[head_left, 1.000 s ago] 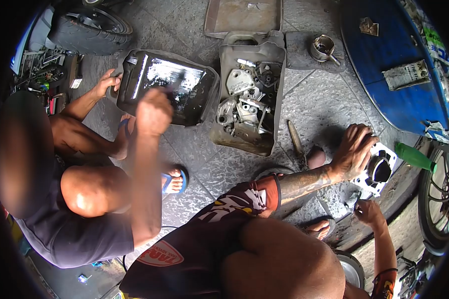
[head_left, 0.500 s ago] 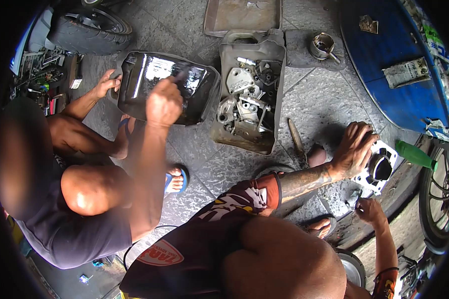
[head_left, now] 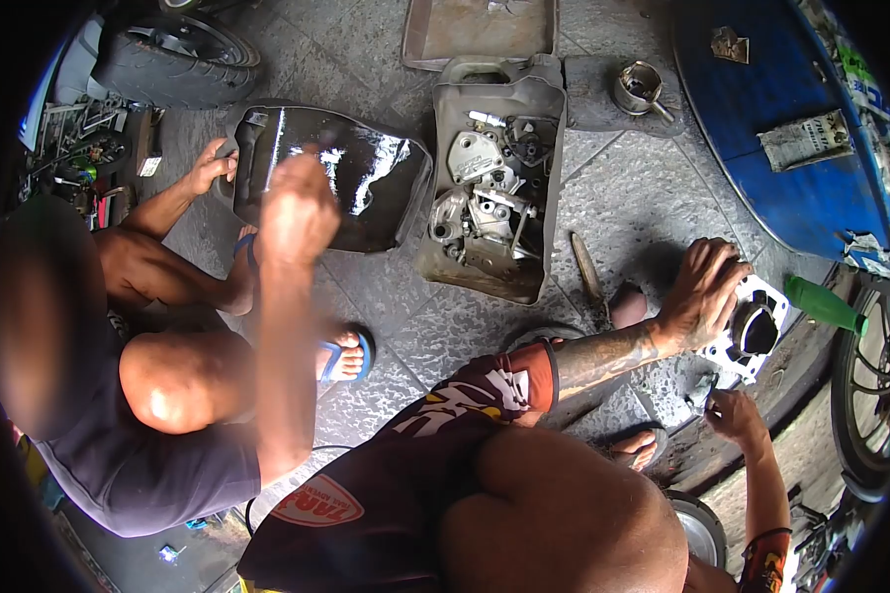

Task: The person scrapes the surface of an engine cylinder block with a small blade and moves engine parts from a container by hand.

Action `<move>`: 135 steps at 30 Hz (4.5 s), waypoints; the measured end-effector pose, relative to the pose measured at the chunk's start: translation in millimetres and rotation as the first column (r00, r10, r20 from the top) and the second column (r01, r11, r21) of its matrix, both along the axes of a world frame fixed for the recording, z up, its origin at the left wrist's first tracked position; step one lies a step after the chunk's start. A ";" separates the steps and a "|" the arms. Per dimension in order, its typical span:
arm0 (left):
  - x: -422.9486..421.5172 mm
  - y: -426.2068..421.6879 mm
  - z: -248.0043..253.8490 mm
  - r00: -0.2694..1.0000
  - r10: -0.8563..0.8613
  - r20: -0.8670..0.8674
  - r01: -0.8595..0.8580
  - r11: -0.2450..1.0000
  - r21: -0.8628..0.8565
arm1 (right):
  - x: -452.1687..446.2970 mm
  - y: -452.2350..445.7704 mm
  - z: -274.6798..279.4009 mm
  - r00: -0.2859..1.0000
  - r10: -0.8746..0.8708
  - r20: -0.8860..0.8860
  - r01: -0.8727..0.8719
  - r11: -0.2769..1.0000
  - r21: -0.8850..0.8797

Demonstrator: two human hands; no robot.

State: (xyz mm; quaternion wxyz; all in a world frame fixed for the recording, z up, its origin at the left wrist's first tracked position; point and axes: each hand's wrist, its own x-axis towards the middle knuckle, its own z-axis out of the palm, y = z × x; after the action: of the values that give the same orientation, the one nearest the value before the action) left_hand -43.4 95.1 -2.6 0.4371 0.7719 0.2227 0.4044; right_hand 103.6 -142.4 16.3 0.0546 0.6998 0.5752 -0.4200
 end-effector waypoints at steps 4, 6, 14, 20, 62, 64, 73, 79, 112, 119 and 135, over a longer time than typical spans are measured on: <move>0.0 -0.2 -0.4 1.000 -0.007 0.000 0.007 1.000 -0.012 | -1.0 1.0 2.0 1.000 0.005 -0.002 -0.005 1.000 0.006; -0.1 -0.4 -0.4 1.000 -0.003 0.002 0.004 1.000 -0.009 | -1.7 1.2 2.6 1.000 0.012 0.007 -0.012 1.000 0.004; -0.4 0.0 0.5 1.000 0.005 0.005 -0.005 1.000 -0.002 | -1.7 2.4 4.0 1.000 0.013 -0.012 -0.013 1.000 0.016; -1.0 0.9 1.3 1.000 -0.002 0.010 0.002 1.000 -0.012 | -2.3 2.2 4.1 1.000 0.004 -0.004 -0.004 1.000 0.028; -59.2 -15.1 -4.0 0.908 -0.284 -0.308 0.232 0.953 -0.195 | -43.4 21.1 78.5 0.758 -0.612 -0.226 0.649 0.675 0.350; -59.5 -15.1 -5.3 0.909 -0.289 -0.299 0.233 0.950 -0.209 | -51.5 16.4 72.9 0.763 -0.614 -0.204 0.644 0.693 0.323; -52.3 -18.8 -15.2 0.948 -0.284 -0.141 0.221 0.910 -0.350 | -59.0 18.3 71.2 0.700 -0.699 -0.147 0.700 0.631 0.334; -47.2 -30.5 -21.3 0.971 -0.216 -0.102 0.162 0.909 -0.384 | -79.9 38.3 61.4 0.538 -0.835 -0.112 0.808 0.473 0.351; -48.6 -35.5 -12.2 0.973 -0.207 -0.106 0.142 0.891 -0.431 | -129.0 62.0 49.9 0.234 -0.949 -0.211 0.928 0.153 0.340; -48.3 -33.9 -15.4 0.975 -0.199 -0.096 0.151 0.916 -0.372 | -128.8 64.7 52.2 0.206 -0.959 -0.193 0.933 0.133 0.335; -47.3 -34.3 -15.7 0.974 -0.201 -0.108 0.154 0.929 -0.337 | -139.5 65.9 41.6 0.219 -0.965 -0.147 0.866 0.122 0.484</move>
State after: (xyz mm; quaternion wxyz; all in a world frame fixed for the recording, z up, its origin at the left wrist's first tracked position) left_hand -90.7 60.8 -18.3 0.5768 0.7324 0.2458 0.2653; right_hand -35.9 -76.6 57.9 -0.3293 0.9300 0.0913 -0.1353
